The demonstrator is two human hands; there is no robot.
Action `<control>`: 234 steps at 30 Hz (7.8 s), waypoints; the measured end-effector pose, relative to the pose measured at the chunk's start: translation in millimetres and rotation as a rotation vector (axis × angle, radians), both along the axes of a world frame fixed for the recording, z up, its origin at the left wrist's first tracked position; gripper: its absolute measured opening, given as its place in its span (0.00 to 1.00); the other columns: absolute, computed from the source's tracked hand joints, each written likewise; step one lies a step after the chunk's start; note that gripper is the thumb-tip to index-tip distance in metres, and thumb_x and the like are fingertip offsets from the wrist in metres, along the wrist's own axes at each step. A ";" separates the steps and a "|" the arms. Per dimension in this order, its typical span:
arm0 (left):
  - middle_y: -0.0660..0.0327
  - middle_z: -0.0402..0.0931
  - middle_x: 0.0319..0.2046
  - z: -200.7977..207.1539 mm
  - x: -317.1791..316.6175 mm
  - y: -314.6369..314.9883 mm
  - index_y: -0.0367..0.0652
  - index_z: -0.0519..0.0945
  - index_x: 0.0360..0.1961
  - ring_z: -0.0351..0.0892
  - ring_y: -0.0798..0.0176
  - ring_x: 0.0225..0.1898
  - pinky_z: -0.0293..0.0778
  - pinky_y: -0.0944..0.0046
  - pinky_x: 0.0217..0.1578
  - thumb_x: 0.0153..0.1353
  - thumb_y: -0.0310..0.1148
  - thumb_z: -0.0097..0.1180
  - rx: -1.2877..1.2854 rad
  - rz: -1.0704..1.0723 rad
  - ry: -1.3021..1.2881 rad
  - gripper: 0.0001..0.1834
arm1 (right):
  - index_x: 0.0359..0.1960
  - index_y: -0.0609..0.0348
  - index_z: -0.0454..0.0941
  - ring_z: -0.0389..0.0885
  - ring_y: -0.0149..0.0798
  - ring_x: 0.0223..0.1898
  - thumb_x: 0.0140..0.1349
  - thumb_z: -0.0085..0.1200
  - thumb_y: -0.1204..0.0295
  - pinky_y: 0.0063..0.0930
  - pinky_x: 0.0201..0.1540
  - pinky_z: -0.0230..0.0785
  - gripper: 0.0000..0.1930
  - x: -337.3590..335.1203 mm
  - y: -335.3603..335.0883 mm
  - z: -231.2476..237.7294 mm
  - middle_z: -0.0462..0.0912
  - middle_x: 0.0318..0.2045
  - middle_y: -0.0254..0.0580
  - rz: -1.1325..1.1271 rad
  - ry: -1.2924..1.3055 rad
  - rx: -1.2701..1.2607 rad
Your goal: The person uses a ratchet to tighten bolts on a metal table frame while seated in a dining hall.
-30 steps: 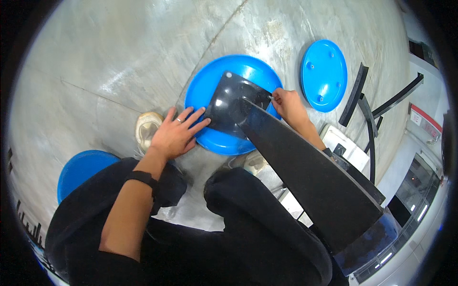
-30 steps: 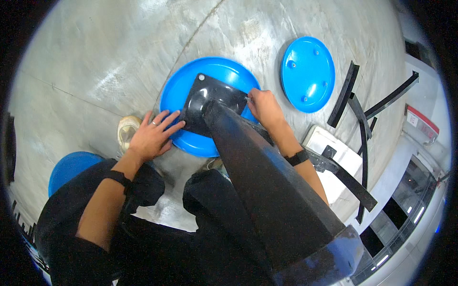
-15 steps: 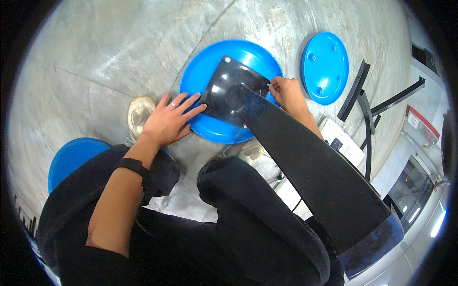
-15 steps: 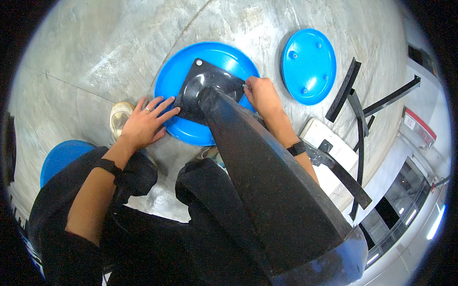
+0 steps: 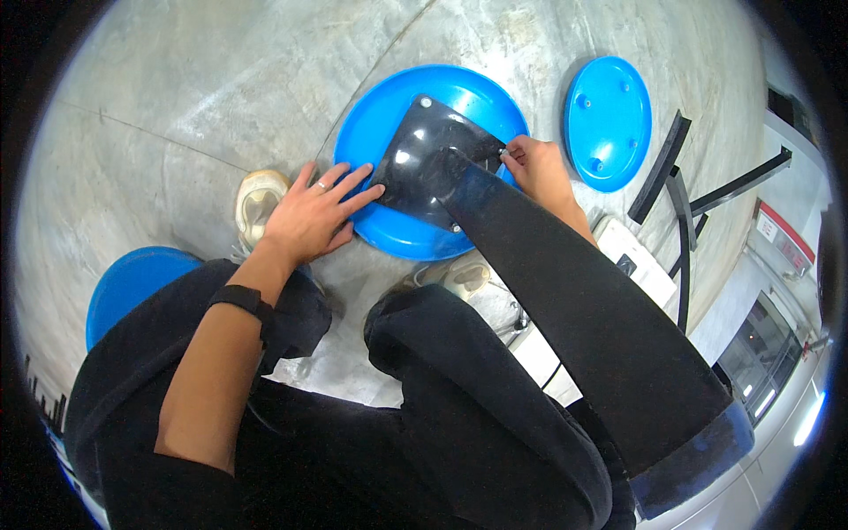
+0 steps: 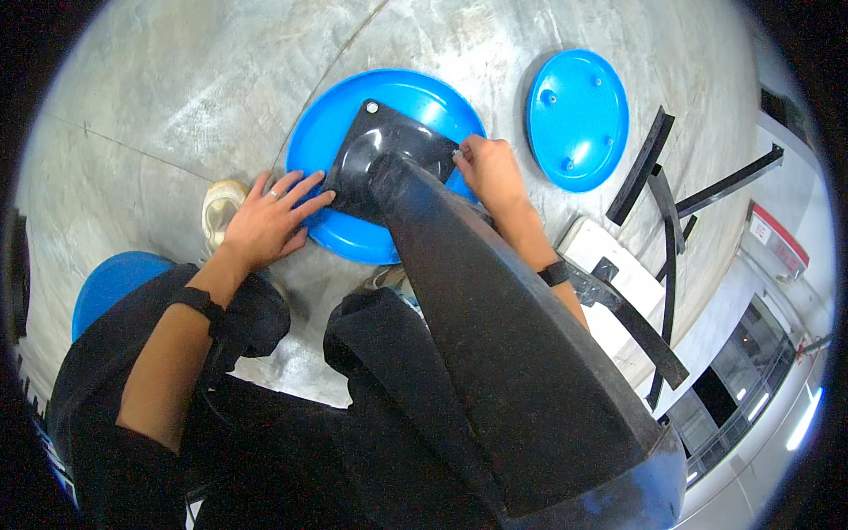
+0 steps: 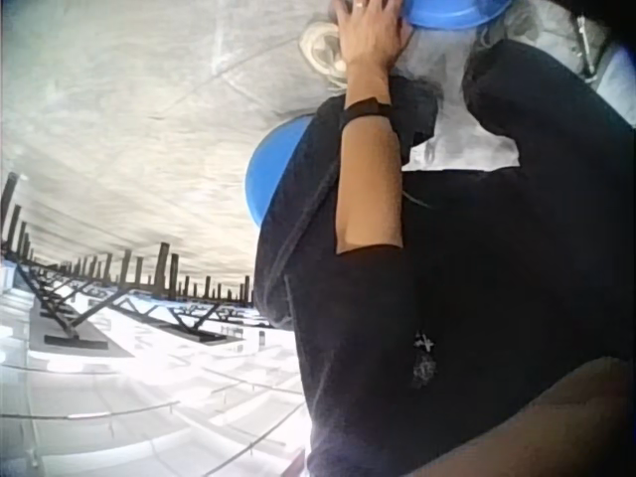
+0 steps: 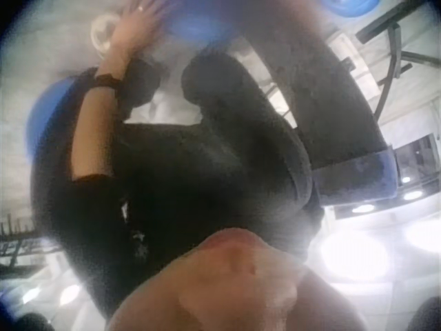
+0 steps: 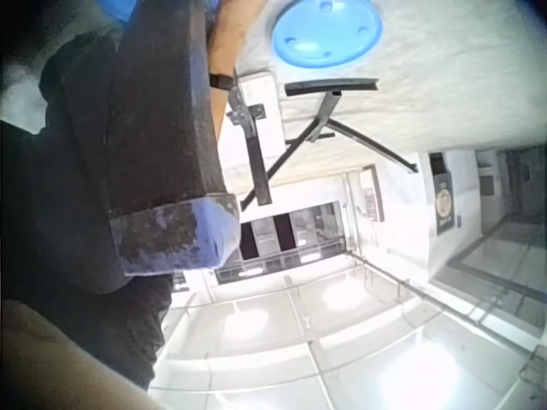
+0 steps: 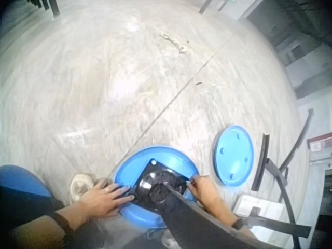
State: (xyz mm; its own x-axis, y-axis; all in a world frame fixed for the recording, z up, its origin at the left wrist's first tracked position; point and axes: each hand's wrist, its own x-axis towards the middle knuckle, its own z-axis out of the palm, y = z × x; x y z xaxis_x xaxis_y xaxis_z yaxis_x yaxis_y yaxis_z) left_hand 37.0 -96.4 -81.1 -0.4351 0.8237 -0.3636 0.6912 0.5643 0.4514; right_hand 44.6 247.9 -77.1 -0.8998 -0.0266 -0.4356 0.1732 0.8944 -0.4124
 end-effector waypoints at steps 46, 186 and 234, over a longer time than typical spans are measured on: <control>0.65 0.52 0.65 -3.8 0.6 0.3 0.61 0.61 0.62 0.55 0.58 0.63 0.54 0.45 0.60 0.55 0.41 0.54 0.005 0.002 0.016 0.33 | 0.27 0.66 0.78 0.80 0.56 0.27 0.52 0.58 0.68 0.42 0.33 0.73 0.11 -3.1 1.8 -1.0 0.79 0.22 0.57 0.014 -0.018 0.068; 0.51 0.75 0.18 16.6 71.2 172.1 0.43 0.77 0.18 0.77 0.47 0.25 0.70 0.51 0.28 0.37 0.29 0.60 0.778 0.145 -0.694 0.05 | 0.40 0.61 0.71 0.69 0.24 0.35 0.65 0.46 0.69 0.17 0.36 0.62 0.08 173.7 -92.8 133.1 0.74 0.33 0.33 -0.970 -0.512 -0.930; 0.48 0.75 0.22 19.4 85.5 160.4 0.36 0.77 0.21 0.76 0.44 0.28 0.69 0.51 0.30 0.41 0.30 0.59 0.761 0.210 -0.610 0.08 | 0.32 0.61 0.78 0.79 0.49 0.30 0.52 0.53 0.75 0.42 0.34 0.68 0.07 135.1 -36.8 125.6 0.79 0.27 0.50 0.069 0.331 0.198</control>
State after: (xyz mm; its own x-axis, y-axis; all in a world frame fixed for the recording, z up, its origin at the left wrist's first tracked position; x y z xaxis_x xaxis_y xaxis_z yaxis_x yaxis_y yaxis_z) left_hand 122.6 64.0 -61.7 -0.5131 0.8581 0.0196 0.1400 0.0611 0.9883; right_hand 179.7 211.0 48.5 -0.9915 -0.0365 -0.1247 -0.0036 0.9671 -0.2544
